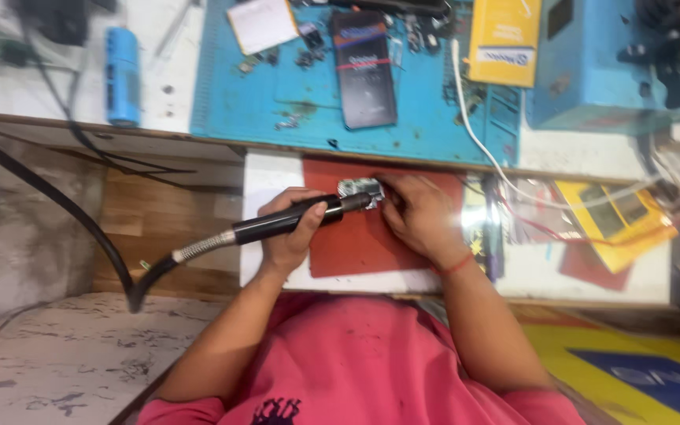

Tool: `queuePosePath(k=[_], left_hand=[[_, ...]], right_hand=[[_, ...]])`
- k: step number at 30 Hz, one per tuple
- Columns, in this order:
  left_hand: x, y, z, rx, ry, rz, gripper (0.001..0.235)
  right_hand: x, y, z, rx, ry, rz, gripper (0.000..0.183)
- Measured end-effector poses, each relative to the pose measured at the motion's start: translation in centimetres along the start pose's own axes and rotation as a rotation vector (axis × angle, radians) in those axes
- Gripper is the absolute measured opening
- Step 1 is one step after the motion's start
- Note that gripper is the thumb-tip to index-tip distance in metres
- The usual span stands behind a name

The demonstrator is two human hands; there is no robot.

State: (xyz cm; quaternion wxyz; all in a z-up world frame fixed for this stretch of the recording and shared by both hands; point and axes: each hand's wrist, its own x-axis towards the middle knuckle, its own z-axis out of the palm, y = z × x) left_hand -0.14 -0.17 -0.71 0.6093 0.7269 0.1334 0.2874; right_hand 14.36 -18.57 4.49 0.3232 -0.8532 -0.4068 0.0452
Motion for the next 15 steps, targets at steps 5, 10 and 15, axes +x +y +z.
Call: queuePosePath(k=[5, 10, 15], left_hand=[[-0.1, -0.4, -0.6, -0.100, 0.035, -0.107, 0.029], [-0.2, -0.1, -0.6, -0.079, 0.052, -0.072, 0.028], [-0.1, 0.2, -0.2, -0.025, 0.016, -0.057, 0.030]], right_hand=[[0.0, 0.5, 0.3, 0.015, -0.025, -0.034, 0.035], [0.0, 0.5, 0.3, -0.023, -0.029, -0.024, 0.035], [-0.2, 0.3, 0.3, 0.001, -0.040, 0.024, 0.033]])
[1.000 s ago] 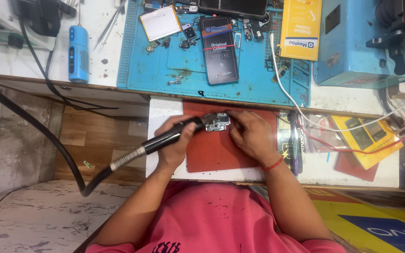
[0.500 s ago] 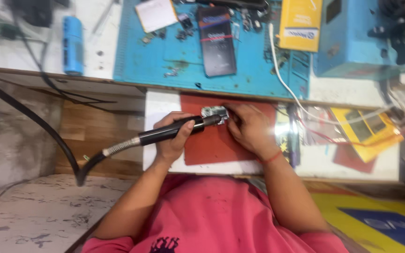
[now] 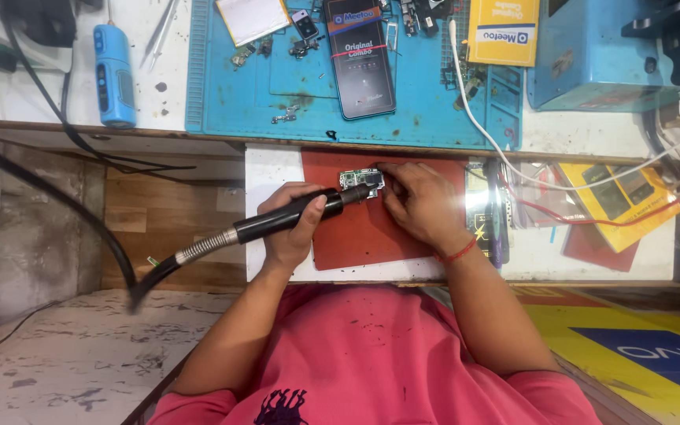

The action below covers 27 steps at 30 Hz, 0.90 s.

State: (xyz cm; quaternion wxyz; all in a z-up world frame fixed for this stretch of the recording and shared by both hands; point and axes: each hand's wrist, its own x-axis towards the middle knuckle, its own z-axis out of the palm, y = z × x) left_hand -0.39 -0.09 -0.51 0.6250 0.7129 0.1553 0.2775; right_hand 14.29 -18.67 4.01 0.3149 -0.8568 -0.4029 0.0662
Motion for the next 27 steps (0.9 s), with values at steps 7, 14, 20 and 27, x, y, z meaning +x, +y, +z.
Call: queuePosePath(k=[7, 14, 20, 27], left_hand=[[0.2, -0.4, 0.0, 0.038, 0.045, -0.019, 0.029], [-0.2, -0.4, 0.0, -0.068, 0.019, 0.008, 0.033], [0.0, 0.1, 0.1, -0.020, -0.009, 0.019, 0.036], [0.1, -0.4, 0.1, -0.045, -0.039, 0.023, 0.036]], right_hand=[[0.2, 0.3, 0.1, 0.010, 0.015, -0.012, 0.036], [0.0, 1.1, 0.3, -0.017, 0.016, -0.048, 0.034], [0.0, 0.7, 0.1, -0.019, -0.002, -0.017, 0.036], [0.1, 0.6, 0.1, -0.032, -0.003, -0.025, 0.034]])
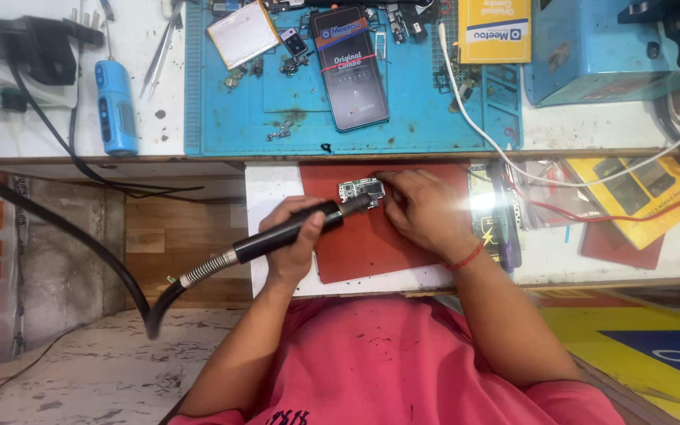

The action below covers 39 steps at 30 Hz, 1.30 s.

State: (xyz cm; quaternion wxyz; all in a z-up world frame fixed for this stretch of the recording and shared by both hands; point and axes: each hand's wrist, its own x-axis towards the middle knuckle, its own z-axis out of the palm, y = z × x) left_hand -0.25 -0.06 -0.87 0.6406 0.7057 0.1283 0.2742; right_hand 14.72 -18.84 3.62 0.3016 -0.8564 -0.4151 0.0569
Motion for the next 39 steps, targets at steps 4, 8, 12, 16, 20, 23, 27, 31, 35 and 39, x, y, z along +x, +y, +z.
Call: queuePosePath(k=[4, 8, 12, 16, 20, 23, 27, 31, 35, 39], left_hand=[[-0.3, -0.2, -0.1, 0.073, 0.138, -0.055, 0.037], [-0.3, -0.2, 0.1, 0.023, 0.093, 0.011, 0.033], [0.0, 0.2, -0.1, -0.007, 0.145, -0.129, 0.033], [-0.5, 0.3, 0.0, 0.067, 0.090, -0.041, 0.033], [0.4, 0.6, -0.1, 0.030, 0.005, 0.030, 0.035], [0.1, 0.9, 0.1, 0.009, 0.090, -0.048, 0.037], [0.2, 0.8, 0.1, 0.064, 0.052, 0.041, 0.038], [0.0, 0.6, 0.3, 0.029, 0.138, 0.021, 0.037], [0.1, 0.6, 0.3, -0.012, 0.115, 0.038, 0.037], [0.1, 0.5, 0.4, 0.042, 0.226, -0.050, 0.040]], right_hand=[[-0.2, 0.2, 0.3, 0.003, 0.003, -0.006, 0.035], [-0.4, 0.3, 0.5, 0.025, 0.064, 0.035, 0.031], [0.0, 0.2, 0.5, 0.075, 0.093, 0.142, 0.030], [-0.4, -0.1, 0.4, 0.052, 0.069, 0.029, 0.040], [0.3, -0.8, 0.0, 0.036, 0.062, 0.050, 0.038], [0.2, -1.1, -0.1, 0.031, 0.050, 0.055, 0.035], [0.4, -1.1, -0.2, 0.064, 0.050, 0.061, 0.036], [0.3, -1.3, 0.0, 0.034, 0.091, 0.047, 0.033], [0.4, -1.6, -0.2, 0.042, 0.079, 0.083, 0.033], [0.6, -1.6, -0.3, 0.026, 0.062, 0.119, 0.031]])
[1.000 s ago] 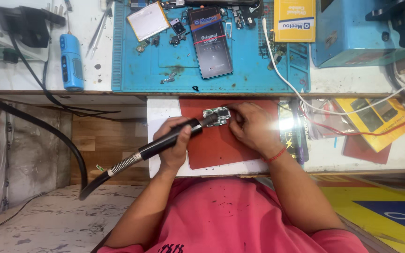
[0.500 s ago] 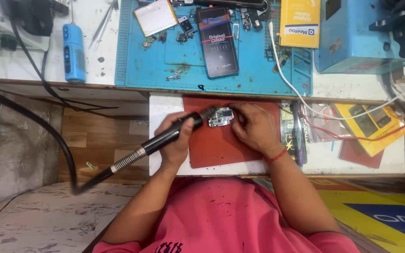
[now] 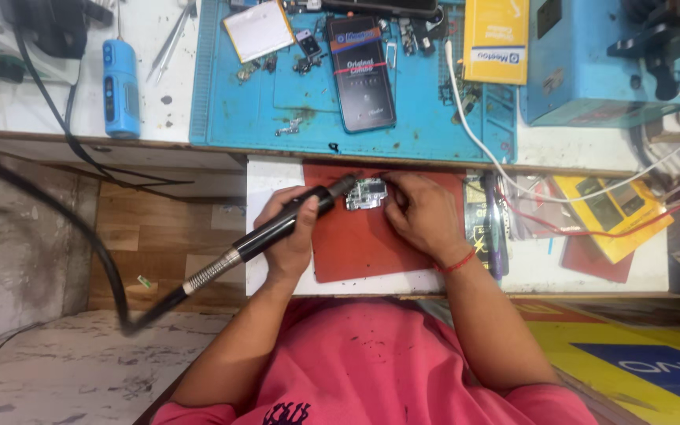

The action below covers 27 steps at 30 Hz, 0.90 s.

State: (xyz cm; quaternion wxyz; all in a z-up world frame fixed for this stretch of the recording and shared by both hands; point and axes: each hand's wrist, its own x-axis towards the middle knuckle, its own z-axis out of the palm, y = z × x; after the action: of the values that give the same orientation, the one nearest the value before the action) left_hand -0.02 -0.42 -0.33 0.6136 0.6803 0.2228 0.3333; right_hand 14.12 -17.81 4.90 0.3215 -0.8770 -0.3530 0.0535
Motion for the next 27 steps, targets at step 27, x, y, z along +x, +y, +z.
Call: queuePosePath(k=[27], left_hand=[[0.4, 0.3, -0.1, -0.075, -0.222, 0.156, 0.034]], right_hand=[[0.1, 0.8, 0.1, 0.000, -0.032, -0.010, 0.034]])
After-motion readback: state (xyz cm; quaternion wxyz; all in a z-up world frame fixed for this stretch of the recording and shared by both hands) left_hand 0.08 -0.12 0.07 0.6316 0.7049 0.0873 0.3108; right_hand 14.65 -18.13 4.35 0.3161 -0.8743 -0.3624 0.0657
